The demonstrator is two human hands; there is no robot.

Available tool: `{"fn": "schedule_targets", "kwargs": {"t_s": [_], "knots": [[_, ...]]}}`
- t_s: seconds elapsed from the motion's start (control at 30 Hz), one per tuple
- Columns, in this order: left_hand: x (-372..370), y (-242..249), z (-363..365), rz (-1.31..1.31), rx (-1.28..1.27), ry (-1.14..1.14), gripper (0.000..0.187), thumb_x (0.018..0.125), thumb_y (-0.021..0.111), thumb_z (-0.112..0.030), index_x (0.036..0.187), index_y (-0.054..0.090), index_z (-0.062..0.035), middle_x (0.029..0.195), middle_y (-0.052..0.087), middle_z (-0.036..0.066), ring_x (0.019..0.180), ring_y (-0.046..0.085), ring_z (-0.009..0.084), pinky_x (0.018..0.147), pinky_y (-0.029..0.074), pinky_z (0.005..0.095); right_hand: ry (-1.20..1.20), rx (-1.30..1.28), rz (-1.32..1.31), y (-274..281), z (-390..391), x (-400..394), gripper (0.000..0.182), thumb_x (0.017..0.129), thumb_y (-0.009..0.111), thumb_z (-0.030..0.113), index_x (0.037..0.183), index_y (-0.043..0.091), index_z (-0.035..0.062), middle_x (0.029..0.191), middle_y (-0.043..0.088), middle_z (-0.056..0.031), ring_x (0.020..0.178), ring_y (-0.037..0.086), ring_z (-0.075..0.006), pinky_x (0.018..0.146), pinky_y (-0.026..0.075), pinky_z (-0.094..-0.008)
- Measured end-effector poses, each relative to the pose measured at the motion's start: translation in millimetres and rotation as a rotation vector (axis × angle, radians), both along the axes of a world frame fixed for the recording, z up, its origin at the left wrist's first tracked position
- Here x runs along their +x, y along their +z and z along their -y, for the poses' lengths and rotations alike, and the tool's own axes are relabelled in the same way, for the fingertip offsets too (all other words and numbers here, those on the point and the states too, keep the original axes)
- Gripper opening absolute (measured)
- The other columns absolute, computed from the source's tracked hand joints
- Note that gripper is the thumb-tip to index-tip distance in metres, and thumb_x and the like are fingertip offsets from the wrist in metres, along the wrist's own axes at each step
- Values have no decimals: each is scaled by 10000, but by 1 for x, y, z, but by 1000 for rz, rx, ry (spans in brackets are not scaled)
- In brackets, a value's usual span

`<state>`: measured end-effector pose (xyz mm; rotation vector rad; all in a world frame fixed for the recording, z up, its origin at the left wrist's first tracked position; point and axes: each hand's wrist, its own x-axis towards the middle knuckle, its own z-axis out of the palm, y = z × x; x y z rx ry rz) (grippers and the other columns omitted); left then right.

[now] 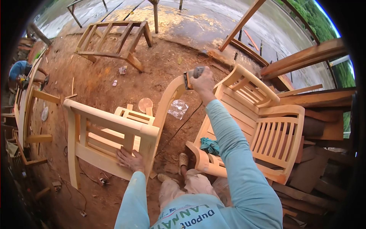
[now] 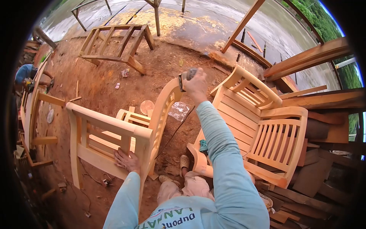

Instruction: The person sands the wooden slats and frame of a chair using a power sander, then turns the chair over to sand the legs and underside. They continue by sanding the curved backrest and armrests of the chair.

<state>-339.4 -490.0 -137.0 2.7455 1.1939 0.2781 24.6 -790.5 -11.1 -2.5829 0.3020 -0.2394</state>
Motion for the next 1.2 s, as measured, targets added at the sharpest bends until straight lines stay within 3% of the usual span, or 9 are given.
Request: {"fn": "schedule_targets", "kwargs": {"t_s": [0.1, 0.17, 0.23, 0.3, 0.4, 0.6, 0.7, 1.0, 1.2], "knots": [[0, -5, 0, 0, 8, 4, 760, 949, 568, -413, 1606, 429, -58, 1720, 329, 186, 1625, 232, 389, 1251, 146, 727, -146, 151, 129, -41, 25, -22, 750, 794, 830, 328, 1390, 512, 3, 1298, 609, -247, 1173, 677, -374, 1030, 543, -498], [-5, -19, -4, 1, 78, 14, 770, 941, 578, -416, 1607, 428, -59, 1721, 325, 192, 1625, 229, 391, 1257, 137, 723, -213, 483, 72, -77, 45, -50, 738, 759, 859, 296, 1350, 535, -5, 1214, 666, -197, 1116, 695, -310, 996, 556, -464], [-3, -10, -3, 4, 39, 15, 778, 918, 605, -419, 1587, 448, -54, 1713, 333, 198, 1615, 246, 392, 1256, 135, 728, -260, 849, 105, -129, 64, -86, 693, 769, 875, 258, 1325, 545, 9, 1143, 693, -140, 966, 718, -256, 811, 615, -401], [-1, -2, -2, 18, 16, 15, 758, 924, 612, -411, 1575, 457, -56, 1703, 348, 194, 1604, 265, 394, 1246, 146, 736, -325, 1087, -2, -100, 56, -140, 605, 795, 857, 200, 1293, 560, 23, 1092, 686, -108, 778, 701, -203, 589, 591, -329], [0, 2, -1, 30, 12, 2, 722, 951, 610, -398, 1573, 455, -67, 1692, 364, 187, 1591, 282, 395, 1230, 161, 744, -323, 1114, -171, -85, 61, -199, 525, 827, 819, 176, 1267, 570, 37, 1042, 690, -97, 683, 671, -171, 478, 536, -293], [0, 4, 1, 47, -7, -2, 732, 939, 583, -405, 1562, 457, -41, 1692, 347, 210, 1602, 263, 400, 1253, 137, 727, -311, 1647, -462, -71, 35, -270, 481, 854, 776, 215, 1261, 573, 59, 969, 688, -94, 585, 651, -195, 453, 529, -321], [-3, -4, -2, 35, 14, -21, 716, 964, 560, -394, 1576, 438, -43, 1695, 341, 209, 1605, 258, 402, 1258, 133, 716, -278, 1728, -507, -105, 9, -289, 516, 849, 779, 222, 1285, 556, 59, 934, 681, -88, 549, 640, -202, 453, 533, -323], [-4, -8, -4, -2, 29, -12, 678, 1029, 527, -447, 1591, 441, -79, 1704, 363, 181, 1602, 282, 383, 1238, 175, 726, -326, 1685, -312, -69, -80, -302, 513, 895, 757, 195, 1315, 490, 70, 926, 657, -91, 582, 635, -184, 473, 548, -332], [-2, -13, -7, 30, 5, 14, 695, 977, 552, -415, 1573, 464, -69, 1683, 387, 207, 1600, 285, 391, 1230, 191, 725, -321, 1674, -527, -112, -73, -343, 625, 869, 785, 198, 1391, 474, 54, 1027, 647, -89, 612, 621, -170, 496, 546, -307]]}}
